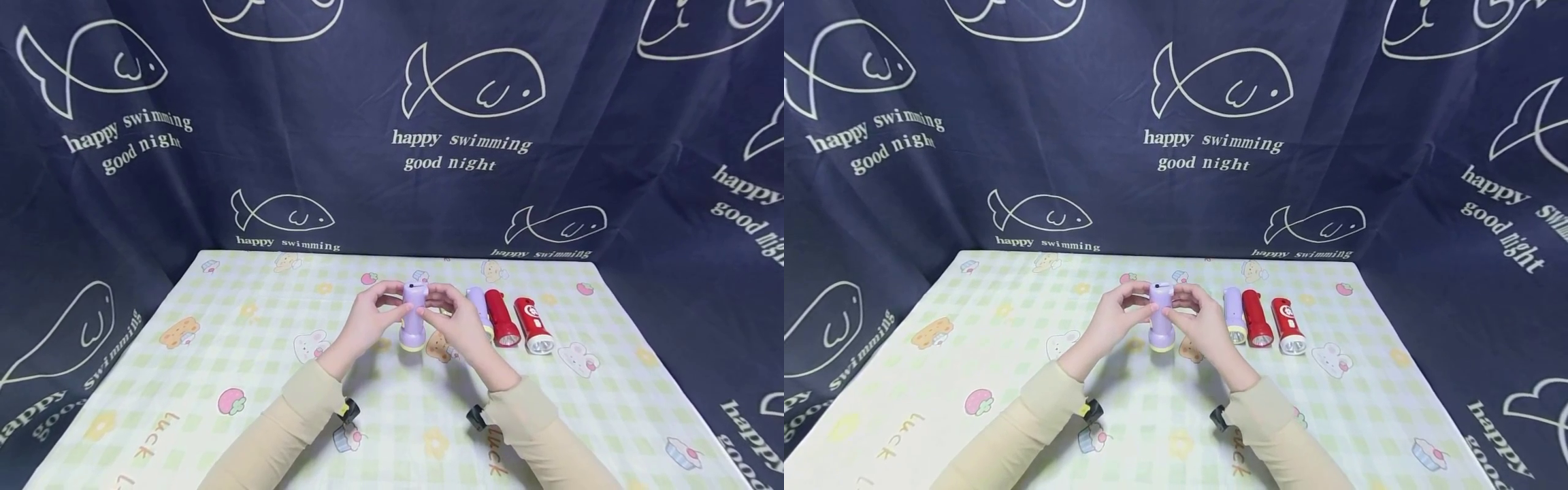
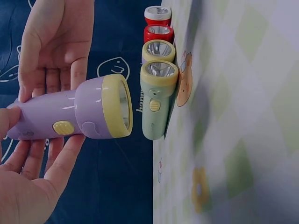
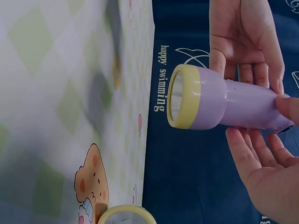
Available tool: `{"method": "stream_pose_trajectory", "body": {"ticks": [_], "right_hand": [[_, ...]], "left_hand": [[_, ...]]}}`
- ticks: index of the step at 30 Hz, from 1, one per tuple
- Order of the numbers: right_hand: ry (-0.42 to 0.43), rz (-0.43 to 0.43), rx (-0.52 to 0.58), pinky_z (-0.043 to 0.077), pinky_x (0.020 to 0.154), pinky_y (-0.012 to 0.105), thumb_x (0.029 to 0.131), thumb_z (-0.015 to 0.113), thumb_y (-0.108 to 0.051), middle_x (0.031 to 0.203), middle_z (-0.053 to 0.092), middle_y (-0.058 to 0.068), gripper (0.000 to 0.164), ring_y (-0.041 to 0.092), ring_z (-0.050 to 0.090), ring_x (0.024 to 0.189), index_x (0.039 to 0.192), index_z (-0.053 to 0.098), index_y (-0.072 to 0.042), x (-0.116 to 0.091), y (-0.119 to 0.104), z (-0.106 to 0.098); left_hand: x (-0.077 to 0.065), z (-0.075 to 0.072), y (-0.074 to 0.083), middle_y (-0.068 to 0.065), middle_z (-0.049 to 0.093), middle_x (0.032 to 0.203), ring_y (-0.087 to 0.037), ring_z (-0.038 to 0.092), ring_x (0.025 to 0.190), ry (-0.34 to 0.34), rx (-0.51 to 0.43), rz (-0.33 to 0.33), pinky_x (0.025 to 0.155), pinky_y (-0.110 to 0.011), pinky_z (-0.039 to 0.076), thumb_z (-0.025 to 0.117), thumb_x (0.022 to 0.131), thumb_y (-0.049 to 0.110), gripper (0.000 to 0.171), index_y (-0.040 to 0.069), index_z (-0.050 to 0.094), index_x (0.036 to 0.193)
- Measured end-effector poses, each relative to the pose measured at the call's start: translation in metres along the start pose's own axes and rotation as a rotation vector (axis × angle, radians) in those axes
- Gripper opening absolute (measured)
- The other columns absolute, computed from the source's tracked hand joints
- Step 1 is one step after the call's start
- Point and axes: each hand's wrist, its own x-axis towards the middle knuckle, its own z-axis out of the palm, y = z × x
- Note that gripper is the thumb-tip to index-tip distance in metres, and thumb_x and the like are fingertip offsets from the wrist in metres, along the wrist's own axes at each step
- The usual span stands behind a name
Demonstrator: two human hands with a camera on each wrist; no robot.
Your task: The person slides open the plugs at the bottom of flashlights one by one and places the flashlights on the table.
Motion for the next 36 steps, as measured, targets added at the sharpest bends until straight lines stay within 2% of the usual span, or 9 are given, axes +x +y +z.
{"method": "stream_pose_trajectory", "body": {"ticks": [1, 4, 6, 8, 12, 19, 25, 30, 36], "right_hand": [[-0.005, 0.004, -0.002, 0.045, 0.099, 0.045, 0.083, 0.071, -0.007, 0.113, 0.064, 0.021, 0.041, 0.032, 0.061, 0.105, 0.120, 0.056, 0.004, 0.000, 0.000, 0.000], [-0.020, 0.021, 0.005, 0.044, 0.100, 0.044, 0.084, 0.072, -0.013, 0.114, 0.064, 0.019, 0.042, 0.030, 0.061, 0.106, 0.121, 0.057, 0.002, 0.002, 0.005, -0.001], [-0.024, 0.025, 0.010, 0.044, 0.101, 0.043, 0.083, 0.073, -0.017, 0.114, 0.064, 0.015, 0.043, 0.026, 0.061, 0.106, 0.121, 0.058, -0.002, 0.006, 0.017, -0.002], [-0.030, 0.028, 0.014, 0.043, 0.102, 0.044, 0.083, 0.074, -0.018, 0.115, 0.065, 0.014, 0.044, 0.025, 0.061, 0.108, 0.121, 0.058, -0.003, 0.006, 0.018, -0.002], [-0.039, 0.024, 0.019, 0.041, 0.103, 0.047, 0.082, 0.075, -0.020, 0.114, 0.065, 0.012, 0.044, 0.024, 0.060, 0.109, 0.120, 0.059, -0.006, 0.006, 0.019, -0.003], [-0.061, -0.004, 0.039, 0.047, 0.098, 0.039, 0.081, 0.075, -0.020, 0.109, 0.066, 0.011, 0.040, 0.019, 0.061, 0.104, 0.117, 0.062, -0.007, 0.003, 0.017, -0.004], [-0.069, -0.016, 0.089, 0.053, 0.088, 0.026, 0.080, 0.076, -0.018, 0.109, 0.065, 0.013, 0.039, 0.014, 0.061, 0.101, 0.115, 0.062, -0.005, 0.002, 0.016, -0.003], [-0.063, -0.046, 0.096, 0.053, 0.087, 0.025, 0.080, 0.075, -0.015, 0.109, 0.064, 0.015, 0.039, 0.012, 0.062, 0.099, 0.115, 0.062, -0.002, 0.002, 0.016, -0.002], [-0.058, -0.065, 0.106, 0.053, 0.086, 0.025, 0.080, 0.075, -0.011, 0.109, 0.064, 0.015, 0.038, 0.008, 0.062, 0.098, 0.113, 0.062, -0.001, 0.003, 0.013, -0.002]], "left_hand": [[-0.002, -0.001, 0.004, -0.014, 0.063, 0.117, -0.029, 0.063, 0.099, -0.008, 0.005, 0.001, 0.077, -0.026, 0.055, 0.071, 0.084, 0.009, 0.036, 0.000, 0.061, 0.117], [-0.003, -0.002, 0.005, -0.015, 0.063, 0.117, -0.030, 0.063, 0.101, -0.030, 0.020, -0.001, 0.078, -0.026, 0.055, 0.070, 0.084, 0.008, 0.036, 0.000, 0.060, 0.118], [-0.001, -0.002, -0.006, -0.013, 0.063, 0.117, -0.028, 0.063, 0.102, -0.039, 0.023, -0.004, 0.080, -0.030, 0.054, 0.071, 0.084, 0.010, 0.037, 0.002, 0.061, 0.119], [0.002, -0.001, -0.016, -0.012, 0.063, 0.118, -0.027, 0.063, 0.102, -0.043, 0.026, -0.002, 0.083, -0.035, 0.054, 0.071, 0.084, 0.012, 0.038, 0.005, 0.061, 0.120], [0.000, -0.002, -0.020, -0.008, 0.064, 0.117, -0.023, 0.063, 0.101, -0.054, 0.037, 0.027, 0.088, -0.041, 0.051, 0.072, 0.084, 0.016, 0.038, 0.009, 0.062, 0.119], [-0.005, -0.004, -0.021, -0.002, 0.064, 0.115, -0.017, 0.063, 0.100, -0.097, 0.029, 0.045, 0.082, -0.032, 0.054, 0.071, 0.085, 0.019, 0.036, 0.013, 0.062, 0.119], [-0.006, -0.004, -0.020, -0.006, 0.063, 0.118, -0.021, 0.062, 0.103, -0.110, 0.021, 0.042, 0.085, -0.035, 0.054, 0.071, 0.085, 0.016, 0.038, 0.011, 0.061, 0.121], [-0.005, -0.005, -0.020, -0.010, 0.062, 0.121, -0.025, 0.062, 0.105, -0.115, 0.007, 0.027, 0.086, -0.037, 0.053, 0.070, 0.085, 0.012, 0.040, 0.007, 0.059, 0.123], [-0.005, -0.008, -0.015, -0.005, 0.062, 0.120, -0.020, 0.062, 0.104, -0.126, 0.020, 0.010, 0.085, -0.030, 0.054, 0.071, 0.085, 0.013, 0.040, 0.010, 0.060, 0.123]]}}
